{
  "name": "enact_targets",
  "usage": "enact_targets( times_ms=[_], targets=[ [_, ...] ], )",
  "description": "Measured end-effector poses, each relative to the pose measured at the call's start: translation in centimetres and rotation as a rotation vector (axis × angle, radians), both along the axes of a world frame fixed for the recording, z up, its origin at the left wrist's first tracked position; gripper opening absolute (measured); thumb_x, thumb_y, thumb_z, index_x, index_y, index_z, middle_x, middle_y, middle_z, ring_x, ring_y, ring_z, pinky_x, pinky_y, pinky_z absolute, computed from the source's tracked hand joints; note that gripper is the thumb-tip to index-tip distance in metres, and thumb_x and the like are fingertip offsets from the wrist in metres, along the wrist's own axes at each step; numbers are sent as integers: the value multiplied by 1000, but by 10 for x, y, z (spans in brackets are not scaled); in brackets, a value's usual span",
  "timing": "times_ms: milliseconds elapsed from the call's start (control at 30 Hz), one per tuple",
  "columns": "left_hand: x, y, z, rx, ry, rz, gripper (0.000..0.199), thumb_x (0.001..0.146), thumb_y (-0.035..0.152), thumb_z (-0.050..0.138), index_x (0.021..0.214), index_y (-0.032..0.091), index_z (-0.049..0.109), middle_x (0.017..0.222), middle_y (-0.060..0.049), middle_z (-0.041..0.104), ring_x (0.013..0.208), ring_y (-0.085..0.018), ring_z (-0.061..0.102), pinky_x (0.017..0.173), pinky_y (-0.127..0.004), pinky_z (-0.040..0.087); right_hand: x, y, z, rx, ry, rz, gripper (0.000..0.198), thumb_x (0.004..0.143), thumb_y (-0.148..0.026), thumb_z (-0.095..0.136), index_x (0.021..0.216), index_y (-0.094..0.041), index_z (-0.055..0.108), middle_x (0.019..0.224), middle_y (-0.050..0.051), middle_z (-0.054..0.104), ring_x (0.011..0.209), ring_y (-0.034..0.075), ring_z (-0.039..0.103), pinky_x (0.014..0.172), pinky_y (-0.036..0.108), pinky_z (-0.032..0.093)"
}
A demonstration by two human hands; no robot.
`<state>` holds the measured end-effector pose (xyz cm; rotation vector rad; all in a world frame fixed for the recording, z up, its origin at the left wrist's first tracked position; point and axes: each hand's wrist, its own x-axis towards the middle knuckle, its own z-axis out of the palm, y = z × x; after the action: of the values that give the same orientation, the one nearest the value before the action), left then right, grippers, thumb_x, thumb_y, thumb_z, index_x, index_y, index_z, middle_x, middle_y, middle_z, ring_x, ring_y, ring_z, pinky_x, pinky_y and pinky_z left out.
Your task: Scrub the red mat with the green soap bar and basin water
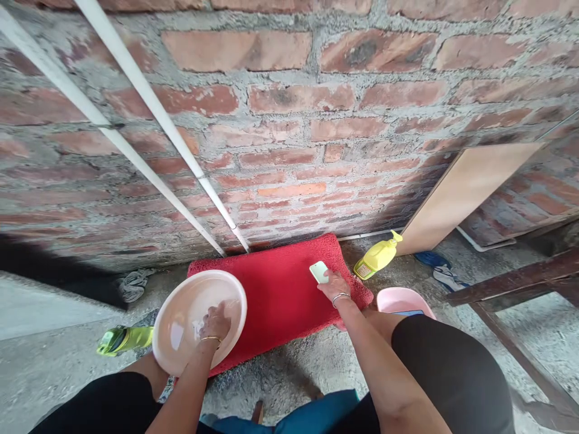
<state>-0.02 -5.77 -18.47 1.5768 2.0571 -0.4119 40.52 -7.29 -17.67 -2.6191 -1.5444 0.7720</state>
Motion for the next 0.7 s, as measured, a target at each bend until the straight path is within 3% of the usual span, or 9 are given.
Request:
enact_targets(
  times_ms=[267, 433, 600, 700],
  targets=[
    [-11, -12, 16, -37, -21, -46, 59, 103, 27, 47, 162, 21, 53, 161, -22, 56, 145, -34, 62, 110, -45, 55, -92, -62, -6, -117, 103, 113, 42, 84, -30, 83, 125, -29, 75, 125, 5, 68, 107, 21, 72, 87, 28, 50],
    [-14, -19, 21, -58, -93, -138, 56, 101, 21, 52, 156, 14, 58, 156, -23, 64, 140, -29, 68, 114, -39, 52, -99, -77, -1, -94, 55, 154, 40, 81, -26, 83, 121, -30, 76, 120, 5, 68, 110, 25, 72, 91, 33, 52],
    [-19, -23, 28, -32, -148, -148, 55, 101, 19, 57, 155, 13, 61, 157, -19, 67, 150, -25, 61, 124, -34, 45, -97, -84, 2, -137, 24, 148, 46, 85, -25, 78, 131, -26, 74, 126, 11, 68, 112, 29, 73, 94, 38, 55],
    [-25, -23, 30, -22, -157, -139, 54, 102, 20, 58, 155, 14, 62, 158, -17, 67, 150, -24, 60, 124, -32, 45, -121, -87, 5, -105, 32, 279, 46, 87, -25, 76, 134, -27, 74, 134, 14, 67, 119, 32, 71, 101, 43, 54]
  ],
)
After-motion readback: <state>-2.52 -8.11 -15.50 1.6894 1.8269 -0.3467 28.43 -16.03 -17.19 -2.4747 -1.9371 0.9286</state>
